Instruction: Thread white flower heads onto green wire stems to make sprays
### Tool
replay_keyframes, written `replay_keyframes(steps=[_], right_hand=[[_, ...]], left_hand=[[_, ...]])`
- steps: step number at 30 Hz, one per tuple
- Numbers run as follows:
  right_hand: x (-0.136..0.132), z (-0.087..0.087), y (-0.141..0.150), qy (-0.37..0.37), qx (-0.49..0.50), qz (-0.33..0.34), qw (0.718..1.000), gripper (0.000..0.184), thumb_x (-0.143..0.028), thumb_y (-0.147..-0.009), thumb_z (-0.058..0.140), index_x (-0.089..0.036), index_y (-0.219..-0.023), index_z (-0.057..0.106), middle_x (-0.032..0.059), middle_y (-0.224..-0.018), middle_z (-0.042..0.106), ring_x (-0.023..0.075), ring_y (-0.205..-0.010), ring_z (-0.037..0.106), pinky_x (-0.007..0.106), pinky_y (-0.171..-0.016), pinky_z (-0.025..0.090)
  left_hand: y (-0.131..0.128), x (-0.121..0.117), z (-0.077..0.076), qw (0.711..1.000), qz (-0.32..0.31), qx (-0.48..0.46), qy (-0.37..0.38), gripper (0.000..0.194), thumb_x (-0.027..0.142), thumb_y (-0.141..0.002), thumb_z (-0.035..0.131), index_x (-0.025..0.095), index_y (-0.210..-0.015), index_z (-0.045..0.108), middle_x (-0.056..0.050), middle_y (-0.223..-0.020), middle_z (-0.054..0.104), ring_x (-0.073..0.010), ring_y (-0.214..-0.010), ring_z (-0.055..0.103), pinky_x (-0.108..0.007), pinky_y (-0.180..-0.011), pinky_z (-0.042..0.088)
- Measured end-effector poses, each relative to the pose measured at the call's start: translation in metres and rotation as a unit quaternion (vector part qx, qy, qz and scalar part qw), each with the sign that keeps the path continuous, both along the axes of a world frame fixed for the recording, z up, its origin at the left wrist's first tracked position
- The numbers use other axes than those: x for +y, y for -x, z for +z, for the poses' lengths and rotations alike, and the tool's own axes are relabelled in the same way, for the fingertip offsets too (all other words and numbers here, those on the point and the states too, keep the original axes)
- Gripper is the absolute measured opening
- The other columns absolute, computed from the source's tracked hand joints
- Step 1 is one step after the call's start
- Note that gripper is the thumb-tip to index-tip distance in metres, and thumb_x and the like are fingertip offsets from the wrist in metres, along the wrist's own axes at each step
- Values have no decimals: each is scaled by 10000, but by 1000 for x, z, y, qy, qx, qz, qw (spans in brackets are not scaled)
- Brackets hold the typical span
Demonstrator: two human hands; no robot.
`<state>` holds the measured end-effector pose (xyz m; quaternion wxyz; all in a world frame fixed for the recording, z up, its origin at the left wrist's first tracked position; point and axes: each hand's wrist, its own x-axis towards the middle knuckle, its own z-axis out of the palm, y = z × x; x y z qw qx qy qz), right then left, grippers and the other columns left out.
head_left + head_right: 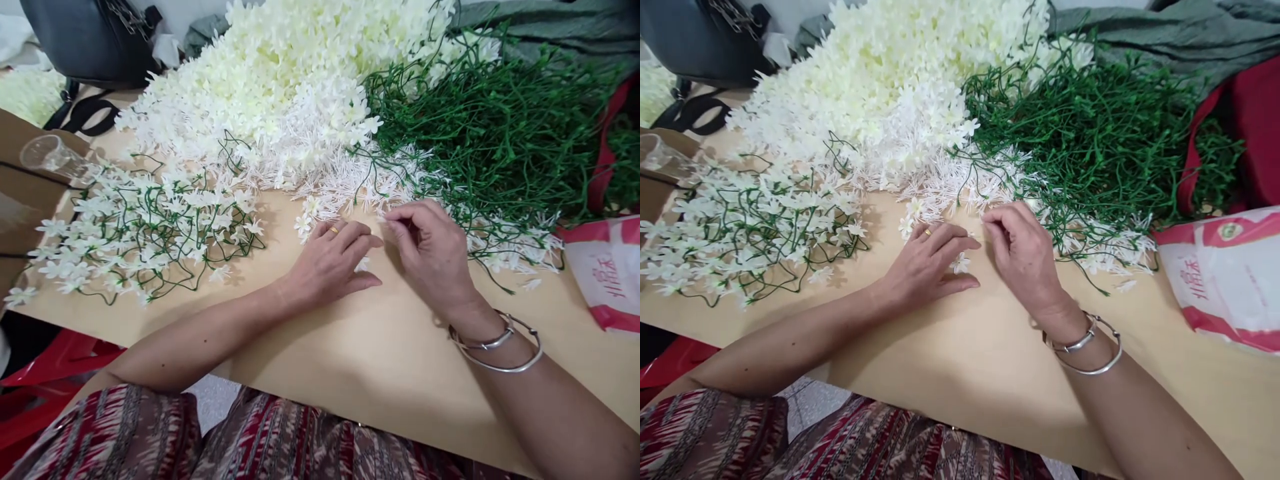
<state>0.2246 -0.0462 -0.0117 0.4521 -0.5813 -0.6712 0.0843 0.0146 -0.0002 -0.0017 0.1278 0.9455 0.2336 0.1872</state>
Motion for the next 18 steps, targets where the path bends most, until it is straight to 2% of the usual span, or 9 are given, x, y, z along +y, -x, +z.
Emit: replay_keyframes(steps=[3,5,7,9,13,16,18], right_hand=[[-3,4,2,-6,27,-25,999,173,-237,-1037,574,-256,-1092,737,72,-994,724,245,-897,714,428,-840,604],[-4,6,4,3,42,-19,999,221,-247,-1047,552,-269,-1149,747,89,-1043,723,248,-885,719,451,-863,614],[-4,6,5,8,55,-9,998,244,-233,-1045,551,-287,-1162,760,97,-1073,720,244,-854,717,459,-854,620],[-4,5,5,5,61,-3,998,238,-223,-1039,565,-293,-1134,772,95,-1077,716,243,-863,720,458,-857,619],[-2,3,5,4,61,-16,998,149,-251,-1021,622,-268,-1041,769,86,-1016,723,250,-894,716,433,-815,607],[-1,6,5,1,54,-35,998,106,-263,-1006,638,-264,-997,744,82,-965,732,250,-837,694,419,-731,591],[-2,8,6,2,57,-46,997,99,-256,-999,638,-281,-980,732,83,-973,736,256,-838,685,430,-732,587]], left_hand=[[0,-5,3,996,67,47,-27,530,600,-1035,624,143,-1303,646,-173,-1267,693,-323,-1137,644,-450,-983,440],[2,-6,6,994,86,66,-33,376,505,-1060,618,167,-1215,676,-157,-1250,694,-313,-1116,630,-441,-962,420],[5,-4,7,995,74,64,-25,224,393,-1075,610,191,-1118,695,-128,-1205,709,-289,-1086,630,-428,-943,404],[6,-1,7,998,47,38,-5,191,348,-1091,584,201,-1063,703,-100,-1153,726,-262,-1055,639,-414,-933,404],[6,4,3,993,21,-66,91,229,363,-1106,571,198,-1034,712,-58,-993,746,-188,-911,670,-338,-860,475],[6,7,4,969,42,-163,182,183,362,-1065,650,198,-1041,727,-44,-925,760,-153,-828,688,-284,-772,528],[5,8,7,944,56,-220,238,182,380,-1030,703,202,-1037,737,-51,-943,778,-152,-826,705,-283,-768,556]])
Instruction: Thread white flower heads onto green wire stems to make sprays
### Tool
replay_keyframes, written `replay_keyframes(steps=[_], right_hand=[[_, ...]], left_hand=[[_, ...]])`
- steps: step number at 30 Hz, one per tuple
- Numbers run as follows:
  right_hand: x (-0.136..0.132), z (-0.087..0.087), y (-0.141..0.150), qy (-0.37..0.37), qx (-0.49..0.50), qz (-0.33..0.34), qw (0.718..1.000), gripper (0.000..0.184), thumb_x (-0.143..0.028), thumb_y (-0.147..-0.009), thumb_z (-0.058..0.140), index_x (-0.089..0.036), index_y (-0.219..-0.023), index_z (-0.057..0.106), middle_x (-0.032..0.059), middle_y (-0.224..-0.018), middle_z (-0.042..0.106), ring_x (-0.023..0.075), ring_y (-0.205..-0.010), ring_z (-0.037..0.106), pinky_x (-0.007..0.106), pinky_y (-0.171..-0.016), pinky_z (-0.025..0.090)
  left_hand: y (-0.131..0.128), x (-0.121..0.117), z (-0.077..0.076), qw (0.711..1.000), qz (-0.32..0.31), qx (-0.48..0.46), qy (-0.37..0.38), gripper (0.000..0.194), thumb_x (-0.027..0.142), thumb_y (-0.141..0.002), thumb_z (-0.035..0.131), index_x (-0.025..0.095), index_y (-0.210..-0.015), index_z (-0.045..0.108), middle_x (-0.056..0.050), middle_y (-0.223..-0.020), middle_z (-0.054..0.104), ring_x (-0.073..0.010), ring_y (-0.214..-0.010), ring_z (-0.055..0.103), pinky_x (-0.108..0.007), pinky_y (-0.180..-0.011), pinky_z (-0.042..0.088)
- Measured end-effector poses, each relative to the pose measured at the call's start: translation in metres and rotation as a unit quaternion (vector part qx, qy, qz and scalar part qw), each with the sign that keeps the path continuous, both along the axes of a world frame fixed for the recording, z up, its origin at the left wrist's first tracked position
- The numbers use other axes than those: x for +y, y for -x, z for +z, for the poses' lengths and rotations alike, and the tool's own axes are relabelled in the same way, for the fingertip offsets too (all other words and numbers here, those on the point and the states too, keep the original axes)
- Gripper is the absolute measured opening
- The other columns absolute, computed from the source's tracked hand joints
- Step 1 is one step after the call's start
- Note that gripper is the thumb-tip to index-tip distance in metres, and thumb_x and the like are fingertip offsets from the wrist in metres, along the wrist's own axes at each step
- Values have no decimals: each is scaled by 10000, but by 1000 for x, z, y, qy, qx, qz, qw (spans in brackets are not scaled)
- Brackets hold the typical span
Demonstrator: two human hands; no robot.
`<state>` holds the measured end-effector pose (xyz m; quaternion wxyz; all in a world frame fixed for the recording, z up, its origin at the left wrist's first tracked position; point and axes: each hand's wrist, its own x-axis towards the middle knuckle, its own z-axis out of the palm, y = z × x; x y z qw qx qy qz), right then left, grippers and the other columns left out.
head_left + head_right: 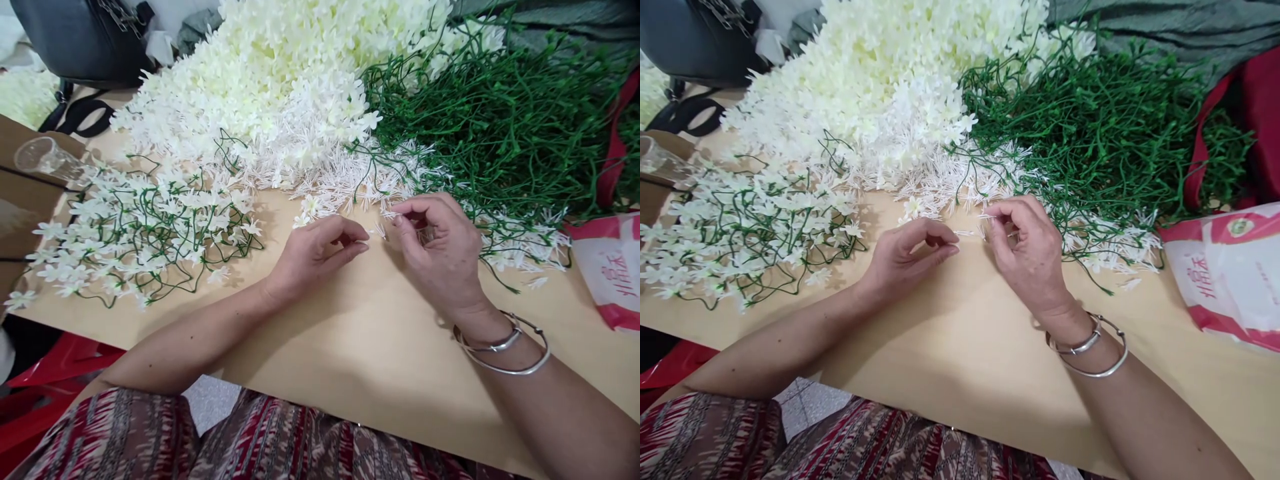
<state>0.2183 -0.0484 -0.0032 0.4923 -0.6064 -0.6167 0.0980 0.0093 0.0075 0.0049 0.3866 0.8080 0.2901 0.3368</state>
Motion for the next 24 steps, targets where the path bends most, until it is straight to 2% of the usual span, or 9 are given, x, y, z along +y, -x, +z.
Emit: replay_keyframes(steps=[2,4,7,10,14,18,21,24], right_hand=[[-1,1,1,5,12,-11,1000,96,-242,-987,647,-295,-964,723,80,-969,736,260,-839,679,441,-744,582],[-3,0,3,13,38,-22,999,72,-242,-973,665,-292,-965,717,67,-941,733,256,-816,681,449,-748,571],[-5,-1,7,29,101,-27,994,34,-267,-953,712,-283,-983,712,42,-889,736,254,-792,702,451,-745,562],[-7,4,13,31,173,-4,984,59,-275,-942,756,-299,-966,707,42,-891,757,258,-811,730,448,-756,580],[-10,15,19,11,215,48,975,82,-281,-958,763,-324,-953,694,52,-979,779,265,-901,749,456,-807,601],[-11,15,20,-6,178,96,979,89,-284,-948,784,-336,-940,713,68,-1084,742,287,-1091,717,476,-899,599],[-11,10,19,7,189,111,976,122,-267,-903,831,-335,-935,734,63,-1130,706,275,-1122,693,463,-933,596],[-11,7,19,39,214,113,970,130,-237,-888,833,-325,-922,743,55,-1153,693,260,-1131,680,441,-933,590]], left_hand=[[-1,1,3,994,6,-63,84,218,415,-1007,733,200,-1040,735,-60,-983,782,-149,-827,726,-286,-779,580],[-1,1,6,976,0,-118,186,261,446,-987,760,201,-1069,726,-60,-1035,770,-141,-827,750,-280,-789,596],[-2,2,4,931,-18,-162,328,332,476,-945,811,224,-1137,714,-36,-1035,754,-141,-833,779,-265,-789,604],[-2,2,-1,886,-31,-179,427,342,470,-924,835,231,-1137,715,-28,-991,763,-172,-897,802,-280,-823,618],[-1,4,-6,858,-36,-195,473,277,427,-932,831,240,-1106,725,-30,-1055,793,-196,-1017,811,-314,-895,629],[-2,4,-8,866,-29,-190,462,218,413,-969,787,246,-1098,731,-37,-1094,804,-223,-1096,807,-342,-911,633],[-2,4,-9,869,-33,-193,454,232,425,-971,788,236,-1097,741,-51,-1110,808,-240,-1116,803,-364,-931,633],[-3,2,-10,858,-41,-212,466,251,425,-939,831,224,-1076,768,-57,-1108,813,-229,-1109,795,-363,-970,619]])
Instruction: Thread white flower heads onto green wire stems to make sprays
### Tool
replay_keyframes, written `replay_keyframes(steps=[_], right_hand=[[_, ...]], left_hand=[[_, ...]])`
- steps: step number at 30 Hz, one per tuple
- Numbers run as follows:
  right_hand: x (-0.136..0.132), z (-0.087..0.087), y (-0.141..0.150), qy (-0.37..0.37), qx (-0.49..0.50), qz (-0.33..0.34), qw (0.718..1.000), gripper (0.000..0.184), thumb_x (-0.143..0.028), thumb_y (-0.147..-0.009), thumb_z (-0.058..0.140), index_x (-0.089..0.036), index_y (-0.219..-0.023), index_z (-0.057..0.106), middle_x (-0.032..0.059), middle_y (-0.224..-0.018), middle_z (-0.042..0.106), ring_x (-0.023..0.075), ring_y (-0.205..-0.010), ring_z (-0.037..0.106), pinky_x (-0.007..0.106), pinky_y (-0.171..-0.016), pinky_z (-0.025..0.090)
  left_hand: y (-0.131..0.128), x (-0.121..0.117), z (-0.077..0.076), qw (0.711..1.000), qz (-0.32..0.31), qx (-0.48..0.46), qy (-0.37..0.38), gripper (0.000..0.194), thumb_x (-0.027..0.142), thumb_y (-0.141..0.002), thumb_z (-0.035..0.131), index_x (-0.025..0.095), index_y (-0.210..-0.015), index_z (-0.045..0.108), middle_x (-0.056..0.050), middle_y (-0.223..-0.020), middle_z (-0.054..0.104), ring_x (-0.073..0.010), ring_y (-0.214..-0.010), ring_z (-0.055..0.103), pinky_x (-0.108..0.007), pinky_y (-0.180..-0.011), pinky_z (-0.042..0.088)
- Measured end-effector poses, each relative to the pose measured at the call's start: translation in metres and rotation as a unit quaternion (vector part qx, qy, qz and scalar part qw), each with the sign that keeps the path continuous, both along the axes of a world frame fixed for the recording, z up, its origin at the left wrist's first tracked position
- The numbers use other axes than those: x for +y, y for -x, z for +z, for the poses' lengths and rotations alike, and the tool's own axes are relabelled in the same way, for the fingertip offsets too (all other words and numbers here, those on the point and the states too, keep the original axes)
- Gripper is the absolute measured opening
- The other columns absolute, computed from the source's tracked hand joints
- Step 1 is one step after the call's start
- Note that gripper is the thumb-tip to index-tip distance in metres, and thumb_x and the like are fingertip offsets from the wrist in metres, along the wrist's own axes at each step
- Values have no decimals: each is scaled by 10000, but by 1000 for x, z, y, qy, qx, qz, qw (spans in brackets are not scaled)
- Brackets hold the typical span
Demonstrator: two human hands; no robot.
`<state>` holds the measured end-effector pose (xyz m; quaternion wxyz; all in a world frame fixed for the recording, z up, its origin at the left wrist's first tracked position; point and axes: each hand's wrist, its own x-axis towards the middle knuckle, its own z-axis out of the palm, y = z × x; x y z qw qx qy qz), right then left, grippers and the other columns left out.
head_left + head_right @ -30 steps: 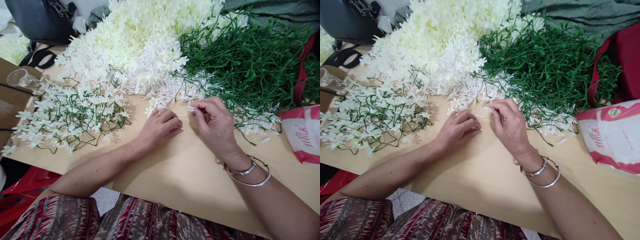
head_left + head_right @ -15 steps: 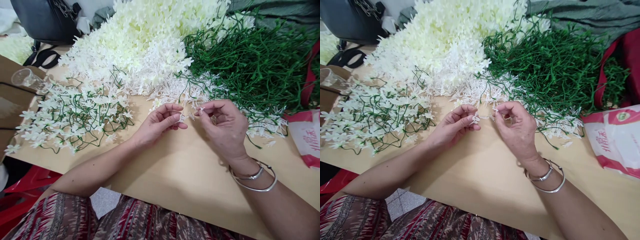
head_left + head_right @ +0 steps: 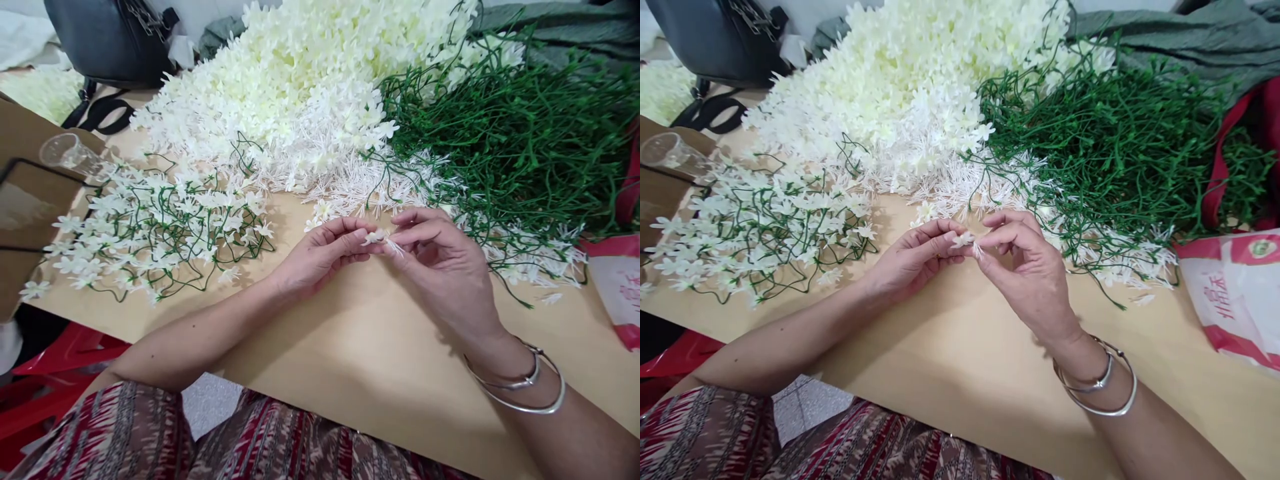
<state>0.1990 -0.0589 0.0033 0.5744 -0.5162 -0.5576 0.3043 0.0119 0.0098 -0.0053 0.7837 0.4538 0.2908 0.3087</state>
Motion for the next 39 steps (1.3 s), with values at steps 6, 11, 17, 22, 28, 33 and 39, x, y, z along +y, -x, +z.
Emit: replay_keyframes(steps=[6,11,17,22,28,33,39], right_hand=[[-1,-1,1,34,-15,-14,999,74,-287,-894,838,-314,-890,769,62,-1131,691,258,-1123,671,416,-880,586],[0,-2,0,9,-14,-33,999,85,-281,-891,850,-307,-893,770,57,-1115,698,245,-1087,676,395,-852,573],[4,-5,0,-17,79,-33,996,122,-244,-880,834,-286,-891,720,30,-1057,747,186,-937,687,318,-736,556],[2,-1,3,-27,29,-25,999,130,-222,-884,825,-275,-899,707,0,-891,726,152,-750,665,293,-662,561],[2,0,1,23,-5,7,1000,67,-267,-918,813,-268,-927,747,-16,-795,718,150,-684,653,285,-591,527],[1,-6,3,4,2,13,1000,86,-215,-908,804,-260,-918,731,3,-891,738,161,-774,676,307,-674,548],[-3,-7,4,-31,-121,-24,992,113,-164,-928,764,-270,-900,737,-5,-868,744,180,-804,686,342,-714,552]], left_hand=[[-2,-5,6,999,-37,-20,1,299,475,-951,816,227,-1118,810,-60,-1156,827,-208,-1114,783,-385,-1077,587],[-3,-7,15,998,-43,15,-36,353,426,-909,869,213,-1181,797,-70,-1158,838,-251,-1162,787,-426,-1123,568],[-4,-7,17,997,60,48,-31,368,486,-854,897,164,-971,760,-51,-963,839,-231,-991,822,-376,-1023,606],[-5,-5,14,995,77,44,-35,431,506,-802,929,176,-953,695,-15,-867,814,-189,-877,814,-330,-923,621],[-5,-4,10,994,70,44,-66,463,533,-806,921,177,-894,638,-19,-843,796,-176,-845,796,-308,-876,614],[-6,-5,7,990,91,41,-102,453,546,-824,904,168,-894,664,-12,-831,759,-138,-812,743,-263,-829,584],[-6,-7,5,987,87,50,-122,443,540,-832,897,163,-887,671,-21,-875,732,-119,-821,689,-250,-806,550]])
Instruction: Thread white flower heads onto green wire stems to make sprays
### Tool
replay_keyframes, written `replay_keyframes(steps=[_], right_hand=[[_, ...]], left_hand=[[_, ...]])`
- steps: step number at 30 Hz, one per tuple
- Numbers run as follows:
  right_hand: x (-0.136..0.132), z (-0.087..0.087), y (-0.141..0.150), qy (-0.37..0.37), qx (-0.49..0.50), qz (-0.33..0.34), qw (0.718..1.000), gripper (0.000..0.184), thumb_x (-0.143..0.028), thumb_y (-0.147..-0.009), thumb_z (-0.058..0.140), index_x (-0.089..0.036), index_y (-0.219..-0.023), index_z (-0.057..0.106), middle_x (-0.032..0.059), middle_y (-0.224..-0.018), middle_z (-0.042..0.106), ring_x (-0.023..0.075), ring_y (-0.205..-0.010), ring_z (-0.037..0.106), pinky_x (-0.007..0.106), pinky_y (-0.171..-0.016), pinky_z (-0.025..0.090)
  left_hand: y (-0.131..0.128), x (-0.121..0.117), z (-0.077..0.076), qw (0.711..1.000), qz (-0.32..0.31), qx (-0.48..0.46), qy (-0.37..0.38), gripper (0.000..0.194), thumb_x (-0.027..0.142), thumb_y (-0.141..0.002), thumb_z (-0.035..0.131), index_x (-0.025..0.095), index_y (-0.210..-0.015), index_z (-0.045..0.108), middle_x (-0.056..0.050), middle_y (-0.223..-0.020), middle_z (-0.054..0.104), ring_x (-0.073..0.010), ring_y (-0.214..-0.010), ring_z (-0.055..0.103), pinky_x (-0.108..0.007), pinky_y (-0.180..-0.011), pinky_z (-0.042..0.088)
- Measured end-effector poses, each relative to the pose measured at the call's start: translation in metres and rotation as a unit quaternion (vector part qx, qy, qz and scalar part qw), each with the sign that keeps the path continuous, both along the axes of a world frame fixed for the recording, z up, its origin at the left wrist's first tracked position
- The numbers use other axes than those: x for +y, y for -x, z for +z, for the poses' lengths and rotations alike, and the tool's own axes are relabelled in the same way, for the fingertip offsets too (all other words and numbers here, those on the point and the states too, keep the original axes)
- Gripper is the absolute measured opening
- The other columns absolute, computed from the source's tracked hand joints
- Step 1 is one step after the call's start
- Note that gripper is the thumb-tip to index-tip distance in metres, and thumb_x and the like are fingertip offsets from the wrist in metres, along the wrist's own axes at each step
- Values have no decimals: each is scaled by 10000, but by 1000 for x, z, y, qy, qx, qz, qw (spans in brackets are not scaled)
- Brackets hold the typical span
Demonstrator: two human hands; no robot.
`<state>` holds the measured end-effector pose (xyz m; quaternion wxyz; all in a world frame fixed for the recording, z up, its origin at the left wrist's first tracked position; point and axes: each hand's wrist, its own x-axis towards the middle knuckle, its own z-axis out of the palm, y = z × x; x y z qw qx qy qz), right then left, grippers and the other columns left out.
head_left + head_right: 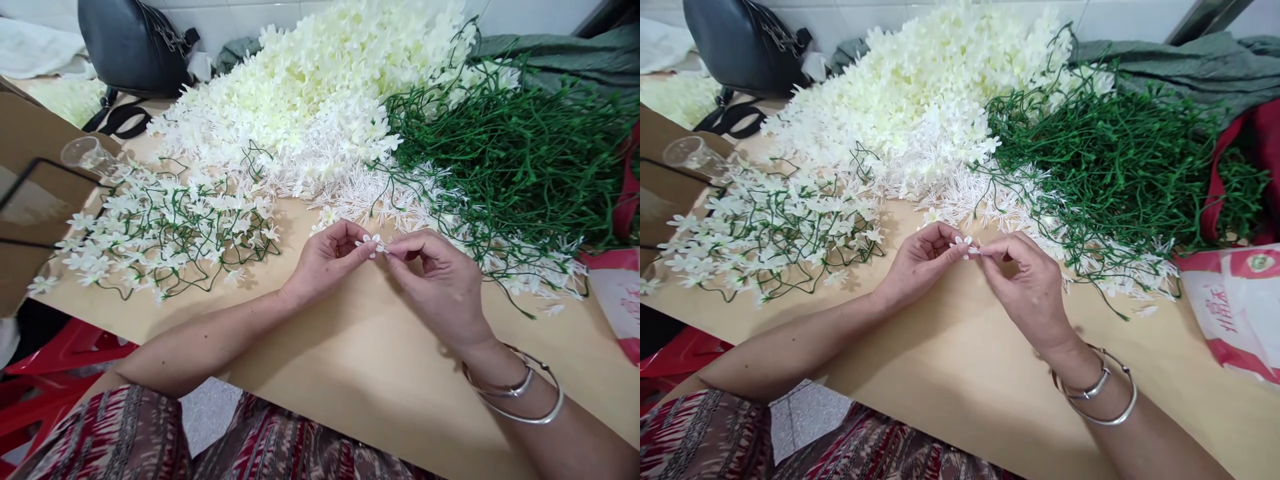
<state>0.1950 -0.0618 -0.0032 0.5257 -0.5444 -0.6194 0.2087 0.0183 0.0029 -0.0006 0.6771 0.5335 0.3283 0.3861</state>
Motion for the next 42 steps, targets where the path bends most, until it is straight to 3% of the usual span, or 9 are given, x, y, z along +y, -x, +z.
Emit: replay_keyframes(steps=[7,13,18,22,24,28,34,42], right_hand=[[0,1,1,-102,-159,2,982,220,-97,-987,687,-286,-1082,744,44,-1011,825,232,-920,788,404,-821,656],[-1,-2,1,-145,-238,-27,960,134,-130,-995,709,-245,-1061,723,58,-966,823,247,-895,784,425,-843,639],[1,3,-3,-60,-127,-63,988,170,-199,-999,695,-279,-1139,751,41,-946,776,214,-822,737,377,-742,614],[3,4,-3,-22,42,-64,997,78,-254,-952,776,-314,-1001,763,25,-914,779,229,-794,732,404,-693,604],[2,6,-1,-18,81,-50,995,72,-275,-939,802,-327,-973,767,34,-935,793,242,-833,748,416,-709,613],[-1,9,3,-24,41,-25,999,46,-269,-935,808,-302,-922,780,42,-946,780,254,-932,742,429,-765,606],[-2,8,2,-58,-73,-63,994,102,-213,-952,772,-312,-950,799,61,-971,754,263,-936,743,465,-828,626],[0,4,1,-57,-64,-63,994,115,-202,-945,773,-313,-944,802,58,-967,755,279,-938,751,487,-825,633]], left_hand=[[2,0,2,1000,-20,-2,2,437,559,-869,862,170,-926,671,-42,-948,766,-140,-909,713,-279,-886,553],[2,1,4,999,-29,-8,19,413,543,-884,850,182,-945,661,-38,-939,781,-145,-902,725,-294,-906,549],[1,2,4,1000,-2,-3,7,384,514,-898,840,176,-962,667,-37,-953,762,-157,-922,744,-292,-906,564],[-3,3,-4,1000,21,7,-19,380,498,-854,875,175,-961,706,-25,-924,739,-138,-829,713,-284,-840,569],[-4,3,-8,1000,24,5,-20,385,501,-842,881,173,-965,721,-29,-923,743,-138,-823,703,-288,-837,570],[-6,1,-10,999,31,16,-14,417,516,-830,889,156,-983,743,-46,-917,756,-151,-835,702,-292,-819,569],[-5,-1,-7,1000,9,9,7,438,556,-847,870,152,-996,786,-84,-994,804,-205,-911,765,-374,-919,619],[-3,0,-4,1000,-15,12,16,465,561,-836,887,145,-1034,824,-104,-1040,838,-228,-951,798,-379,-940,647]])
